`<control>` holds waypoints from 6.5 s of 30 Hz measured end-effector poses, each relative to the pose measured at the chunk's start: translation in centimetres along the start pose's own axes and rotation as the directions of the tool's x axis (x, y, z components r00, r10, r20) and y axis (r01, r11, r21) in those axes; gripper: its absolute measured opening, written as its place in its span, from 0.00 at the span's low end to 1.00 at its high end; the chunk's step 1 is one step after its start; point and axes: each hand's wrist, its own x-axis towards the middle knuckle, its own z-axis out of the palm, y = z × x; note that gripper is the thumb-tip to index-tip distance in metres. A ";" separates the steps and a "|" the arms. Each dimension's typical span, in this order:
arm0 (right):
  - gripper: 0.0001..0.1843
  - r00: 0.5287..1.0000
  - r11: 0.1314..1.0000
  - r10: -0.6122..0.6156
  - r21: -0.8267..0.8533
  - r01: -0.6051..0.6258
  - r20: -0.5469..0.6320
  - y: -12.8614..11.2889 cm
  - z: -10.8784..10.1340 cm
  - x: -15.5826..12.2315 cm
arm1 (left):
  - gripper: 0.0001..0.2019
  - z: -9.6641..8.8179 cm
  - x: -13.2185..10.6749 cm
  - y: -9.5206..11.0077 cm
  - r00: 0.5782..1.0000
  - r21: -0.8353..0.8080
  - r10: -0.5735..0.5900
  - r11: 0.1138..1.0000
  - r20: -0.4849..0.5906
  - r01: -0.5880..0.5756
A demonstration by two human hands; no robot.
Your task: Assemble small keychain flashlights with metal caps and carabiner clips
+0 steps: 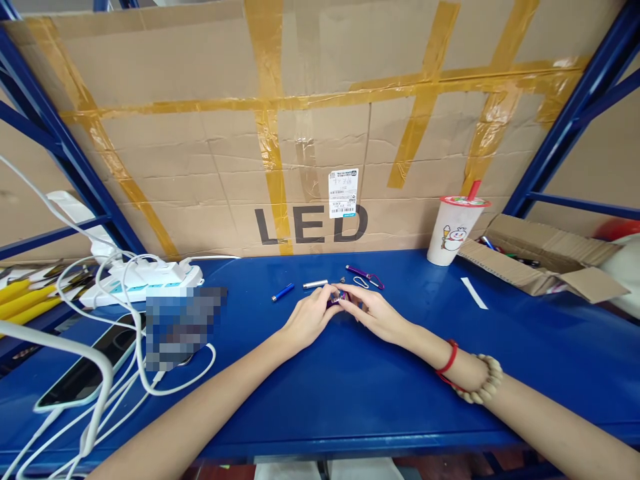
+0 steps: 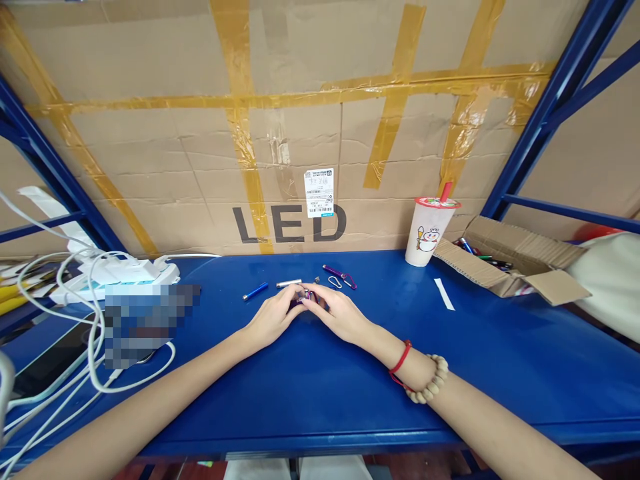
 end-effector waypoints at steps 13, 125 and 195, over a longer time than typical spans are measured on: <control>0.19 0.883 0.976 0.209 0.148 -0.161 -0.421 2.2 -1.5 1.0 | 0.15 0.1 0.0 0.0 0.979 -0.024 -0.083 0.996 -0.187 0.080; 0.11 0.993 0.987 -0.074 -0.146 0.061 -0.090 1.5 -0.6 0.5 | 0.08 0.5 0.3 -0.4 0.993 0.284 0.028 0.959 -0.112 0.005; 0.09 1.000 0.961 -0.010 -0.278 0.007 -0.009 1.9 -0.2 0.5 | 0.05 0.3 0.0 0.0 0.971 0.206 0.155 0.972 -0.181 -0.116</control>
